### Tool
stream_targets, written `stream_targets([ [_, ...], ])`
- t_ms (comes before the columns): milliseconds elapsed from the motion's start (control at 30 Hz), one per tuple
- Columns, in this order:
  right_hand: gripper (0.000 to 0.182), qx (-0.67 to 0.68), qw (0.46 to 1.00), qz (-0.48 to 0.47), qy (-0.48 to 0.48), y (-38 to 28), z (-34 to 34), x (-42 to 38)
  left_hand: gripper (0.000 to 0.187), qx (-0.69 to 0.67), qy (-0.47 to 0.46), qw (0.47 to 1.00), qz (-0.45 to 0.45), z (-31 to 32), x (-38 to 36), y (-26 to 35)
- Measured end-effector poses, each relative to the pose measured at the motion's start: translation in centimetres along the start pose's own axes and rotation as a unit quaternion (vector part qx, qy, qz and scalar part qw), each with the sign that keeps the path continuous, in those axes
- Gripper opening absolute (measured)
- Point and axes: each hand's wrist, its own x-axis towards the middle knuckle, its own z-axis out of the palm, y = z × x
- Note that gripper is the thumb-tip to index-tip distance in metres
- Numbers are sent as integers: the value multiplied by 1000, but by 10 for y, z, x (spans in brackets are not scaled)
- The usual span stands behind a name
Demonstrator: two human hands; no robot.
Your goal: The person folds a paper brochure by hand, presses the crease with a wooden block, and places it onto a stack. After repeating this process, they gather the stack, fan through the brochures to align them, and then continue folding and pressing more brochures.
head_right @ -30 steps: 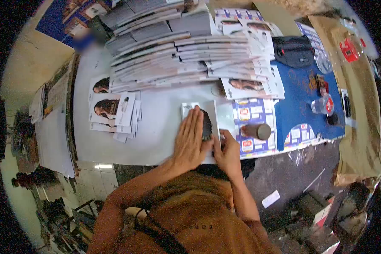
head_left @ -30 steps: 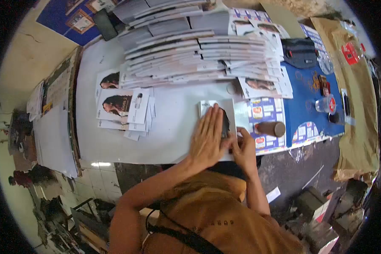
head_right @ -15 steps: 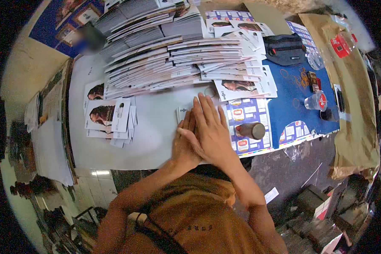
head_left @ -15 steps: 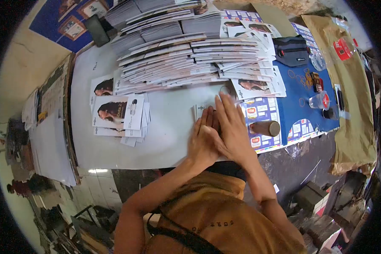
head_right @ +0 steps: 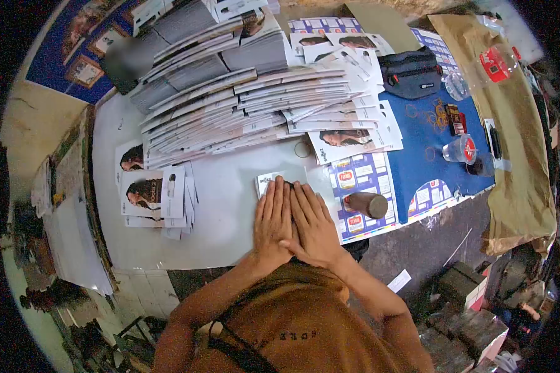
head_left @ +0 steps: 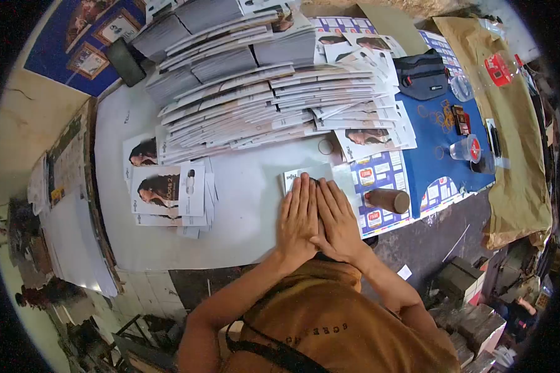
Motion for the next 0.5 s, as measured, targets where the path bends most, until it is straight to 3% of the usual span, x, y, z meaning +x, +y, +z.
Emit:
stream_targets([
  [133, 92, -19, 1000, 3, -18, -4, -6, -7, 64, -59, -2, 998, 1, -2, -1, -2],
  [267, 89, -6, 1000, -12, 1, -1, -2, -9, 65, -149, 125, 980, 33, 6, -5, -11],
  [400, 82, -2, 1000, -10, 8, -4, -6, -11, 75, -276, 180, 938, -108, -7, -27, 6],
  [433, 82, 4, 1000, -15, 10, -3, -6, -12, 76, -388, 146, 892, -180, -17, -36, 11],
  [500, 83, 18, 999, -18, 20, 0, -4, -13, 79, -582, 63, 750, -308, -39, -47, 14],
])
